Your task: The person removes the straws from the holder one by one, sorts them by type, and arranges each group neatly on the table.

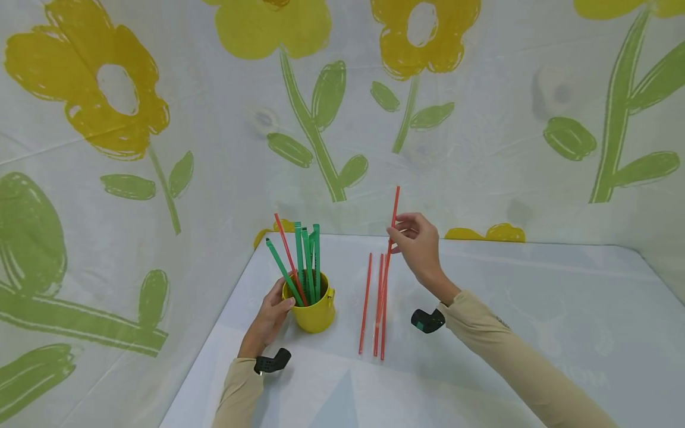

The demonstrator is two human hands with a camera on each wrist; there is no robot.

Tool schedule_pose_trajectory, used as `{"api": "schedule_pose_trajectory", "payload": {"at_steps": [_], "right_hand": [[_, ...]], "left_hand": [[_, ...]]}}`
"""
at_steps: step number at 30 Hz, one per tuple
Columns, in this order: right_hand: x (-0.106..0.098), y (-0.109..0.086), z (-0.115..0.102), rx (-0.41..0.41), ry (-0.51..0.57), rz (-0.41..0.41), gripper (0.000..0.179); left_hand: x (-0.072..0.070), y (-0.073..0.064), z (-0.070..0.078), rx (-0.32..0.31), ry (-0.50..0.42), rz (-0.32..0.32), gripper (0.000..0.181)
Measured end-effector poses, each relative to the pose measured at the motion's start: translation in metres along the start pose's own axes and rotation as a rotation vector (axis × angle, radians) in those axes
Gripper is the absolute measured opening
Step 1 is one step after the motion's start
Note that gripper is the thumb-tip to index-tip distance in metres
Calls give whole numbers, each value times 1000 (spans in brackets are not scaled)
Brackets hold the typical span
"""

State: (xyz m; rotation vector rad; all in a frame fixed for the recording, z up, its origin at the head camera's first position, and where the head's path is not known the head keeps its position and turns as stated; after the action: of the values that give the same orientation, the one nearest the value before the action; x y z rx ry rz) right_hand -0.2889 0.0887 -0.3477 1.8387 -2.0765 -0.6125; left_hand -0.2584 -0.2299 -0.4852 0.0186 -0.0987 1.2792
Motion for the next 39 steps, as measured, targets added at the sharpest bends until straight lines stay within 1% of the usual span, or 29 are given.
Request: {"api": "schedule_pose_trajectory", "payload": {"at_steps": [7, 13, 20, 24, 31, 39], "right_hand": [[-5, -7, 12, 58, -5, -16, 34], [-8, -10, 20, 98, -37, -19, 32], [-12, -14, 30, 143, -71, -20, 30], [-13, -17, 35, 179, -80, -22, 32], [-14, -20, 47, 229, -102, -29, 33], [-15, -26, 61, 284, -126, -32, 35]], "left_hand": [[-1, 0, -2, -12, -15, 2, 63], [-2, 0, -2, -3, -32, -5, 63], [-1, 0, -2, -2, -28, -17, 63], [0, 0, -1, -12, -27, -14, 64], [0, 0, 0, -8, -23, -13, 65], [1, 0, 0, -1, -44, -24, 64]]}}
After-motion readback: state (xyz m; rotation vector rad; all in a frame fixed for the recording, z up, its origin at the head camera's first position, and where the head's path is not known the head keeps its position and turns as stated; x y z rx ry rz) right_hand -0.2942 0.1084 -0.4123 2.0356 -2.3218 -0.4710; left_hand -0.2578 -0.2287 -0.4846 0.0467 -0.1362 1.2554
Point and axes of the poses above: each hand's wrist, its own y-axis towards the middle knuckle, its own x-axis out of the palm, z = x × y, the point moved 6 cm from there along y, towards the middle knuckle, and after that the axes turned 8 degrees about -x, right-handed, at the moved point
